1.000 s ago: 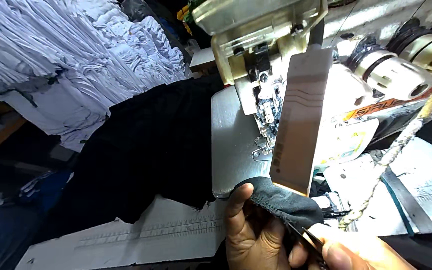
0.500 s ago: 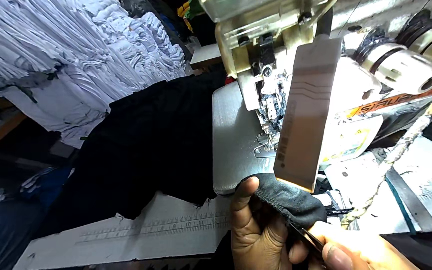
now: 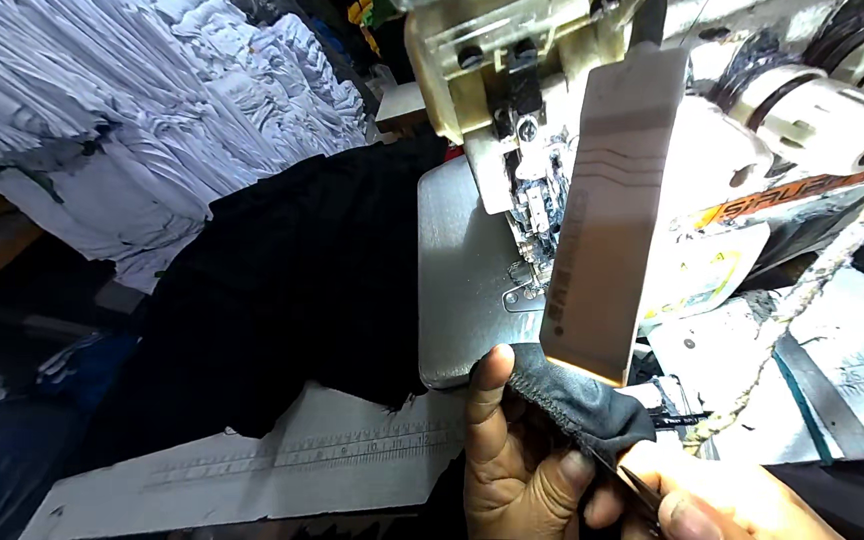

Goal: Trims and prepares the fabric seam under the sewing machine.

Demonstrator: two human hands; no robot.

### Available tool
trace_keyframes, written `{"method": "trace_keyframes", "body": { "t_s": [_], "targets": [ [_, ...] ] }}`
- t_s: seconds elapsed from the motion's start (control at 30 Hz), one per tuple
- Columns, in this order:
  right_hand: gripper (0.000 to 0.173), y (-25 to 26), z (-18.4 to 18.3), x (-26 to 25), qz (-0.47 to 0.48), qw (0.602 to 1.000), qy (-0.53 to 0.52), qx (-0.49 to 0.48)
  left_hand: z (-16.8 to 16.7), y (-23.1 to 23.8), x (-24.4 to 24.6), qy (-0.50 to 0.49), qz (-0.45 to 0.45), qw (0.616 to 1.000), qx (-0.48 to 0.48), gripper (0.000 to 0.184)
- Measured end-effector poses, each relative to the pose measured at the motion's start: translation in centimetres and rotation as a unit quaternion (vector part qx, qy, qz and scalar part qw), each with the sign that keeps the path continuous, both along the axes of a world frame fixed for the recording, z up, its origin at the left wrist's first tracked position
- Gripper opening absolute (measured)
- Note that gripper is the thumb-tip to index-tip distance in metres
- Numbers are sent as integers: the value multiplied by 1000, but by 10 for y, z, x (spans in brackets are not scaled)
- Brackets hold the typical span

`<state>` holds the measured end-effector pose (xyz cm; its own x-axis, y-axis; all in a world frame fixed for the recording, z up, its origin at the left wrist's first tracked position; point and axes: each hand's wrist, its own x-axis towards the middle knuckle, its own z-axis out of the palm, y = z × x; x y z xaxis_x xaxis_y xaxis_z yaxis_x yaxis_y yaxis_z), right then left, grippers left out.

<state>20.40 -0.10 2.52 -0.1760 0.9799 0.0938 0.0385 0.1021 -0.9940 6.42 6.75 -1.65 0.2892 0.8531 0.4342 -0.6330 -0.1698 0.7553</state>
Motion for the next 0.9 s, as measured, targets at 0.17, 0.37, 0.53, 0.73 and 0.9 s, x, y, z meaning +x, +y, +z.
{"method": "trace_keyframes", "body": {
  "t_s": [0.17, 0.37, 0.53, 0.73, 0.9],
  "targets": [
    [45, 0, 3, 3, -4, 1000, -1, -17, -2, 0, -1, 34, 11, 999, 16, 58],
    [55, -3, -5, 4, -97, 991, -9, 91, 5, 2, -5, 66, 70, 995, 8, 49],
    [36, 14, -22, -17, -231, 951, -141, 148, 20, 2, -6, 183, 123, 973, 68, 36],
    [13, 23, -11, -13, -229, 970, -31, 75, 43, 17, -27, 467, 247, 826, 199, 14],
    [8, 29, -14, 1, -235, 970, 12, 53, 54, 24, -35, 595, 304, 667, 329, 19]
  ]
}}
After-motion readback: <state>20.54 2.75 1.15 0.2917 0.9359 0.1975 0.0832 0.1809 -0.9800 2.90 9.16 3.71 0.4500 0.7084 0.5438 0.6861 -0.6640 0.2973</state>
